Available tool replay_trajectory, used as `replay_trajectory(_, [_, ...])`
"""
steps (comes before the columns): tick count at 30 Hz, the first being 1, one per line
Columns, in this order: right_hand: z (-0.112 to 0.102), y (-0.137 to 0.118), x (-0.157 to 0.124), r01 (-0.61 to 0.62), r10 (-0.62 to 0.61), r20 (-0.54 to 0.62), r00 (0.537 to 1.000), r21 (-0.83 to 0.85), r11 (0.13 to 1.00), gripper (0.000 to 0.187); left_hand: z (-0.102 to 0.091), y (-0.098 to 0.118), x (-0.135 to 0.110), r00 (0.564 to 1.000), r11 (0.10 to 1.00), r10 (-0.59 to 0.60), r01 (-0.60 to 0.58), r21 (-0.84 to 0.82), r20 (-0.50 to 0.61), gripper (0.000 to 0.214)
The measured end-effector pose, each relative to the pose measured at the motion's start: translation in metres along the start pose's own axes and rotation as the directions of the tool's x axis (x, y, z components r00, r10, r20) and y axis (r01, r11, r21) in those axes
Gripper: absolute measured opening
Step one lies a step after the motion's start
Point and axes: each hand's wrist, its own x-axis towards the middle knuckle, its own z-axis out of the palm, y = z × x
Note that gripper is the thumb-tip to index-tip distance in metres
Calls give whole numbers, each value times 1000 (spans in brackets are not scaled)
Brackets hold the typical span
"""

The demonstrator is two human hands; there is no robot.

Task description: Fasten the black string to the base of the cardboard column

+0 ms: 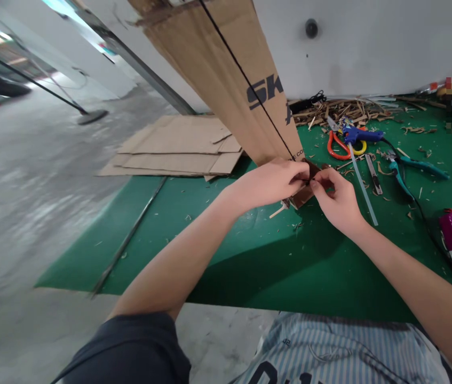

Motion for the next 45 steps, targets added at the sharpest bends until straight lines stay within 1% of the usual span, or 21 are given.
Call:
replay_trajectory(2, [1, 4, 1, -26, 26, 15, 1000, -21, 999, 12, 2, 0, -1, 1000, 999, -6, 7, 46, -13, 23])
replay_trajectory(5, [3, 8, 2, -47, 50, 51, 997, -61, 997, 10, 3, -1, 0, 1000, 997, 16, -15, 74, -14, 26])
replay_trajectory(10, [4, 5, 1, -23, 36, 100, 994, -130, 991, 7, 4, -5, 3, 998, 996, 60, -60, 68, 8, 30])
replay_trajectory(16, [4, 5, 1, 8, 18, 119, 993, -215, 977, 4, 2, -2, 1, 999, 993, -1, -4, 118, 36, 29])
replay_trajectory(20, [5, 6, 2, 44, -9, 124, 992, -280, 959, 2, -1, 2, -1, 996, 990, -53, 42, 136, 78, 29])
replay_trajectory(23, [6, 7, 2, 33, 4, 136, 991, -275, 961, 1, -3, 4, -2, 994, 989, -41, 26, 146, 98, 29])
replay_trajectory(25, [7, 8, 3, 9, 30, 138, 990, -273, 962, 7, -4, 4, -3, 995, 986, -18, 1, 165, 102, 30])
replay_trajectory(27, [8, 10, 4, 12, 29, 139, 990, -285, 958, 14, -5, 4, -3, 995, 983, -8, -11, 183, 101, 30])
replay_trajectory(31, [10, 12, 5, 76, -31, 143, 989, -323, 943, 12, -3, 2, -3, 995, 980, 6, -25, 198, 95, 33])
replay_trajectory(33, [10, 9, 5, 49, -2, 138, 990, -337, 940, 14, -2, 0, -3, 996, 979, 12, -31, 203, 94, 32])
replay_trajectory(36, [11, 3, 4, -24, 78, 146, 986, -341, 940, 25, -2, -1, -2, 995, 979, 7, -27, 200, 99, 28])
replay_trajectory(38, [11, 0, 3, -28, 85, 153, 984, -340, 940, 30, -2, -1, -2, 995, 981, 7, -26, 192, 96, 27])
replay_trajectory(42, [12, 4, 2, 32, 38, 186, 982, -360, 933, 21, -2, 0, -3, 997, 984, 7, -21, 178, 83, 28])
replay_trajectory(45, [13, 6, 1, 47, 41, 205, 978, -409, 911, 16, -2, 1, -3, 996, 980, 4, -22, 198, 92, 30])
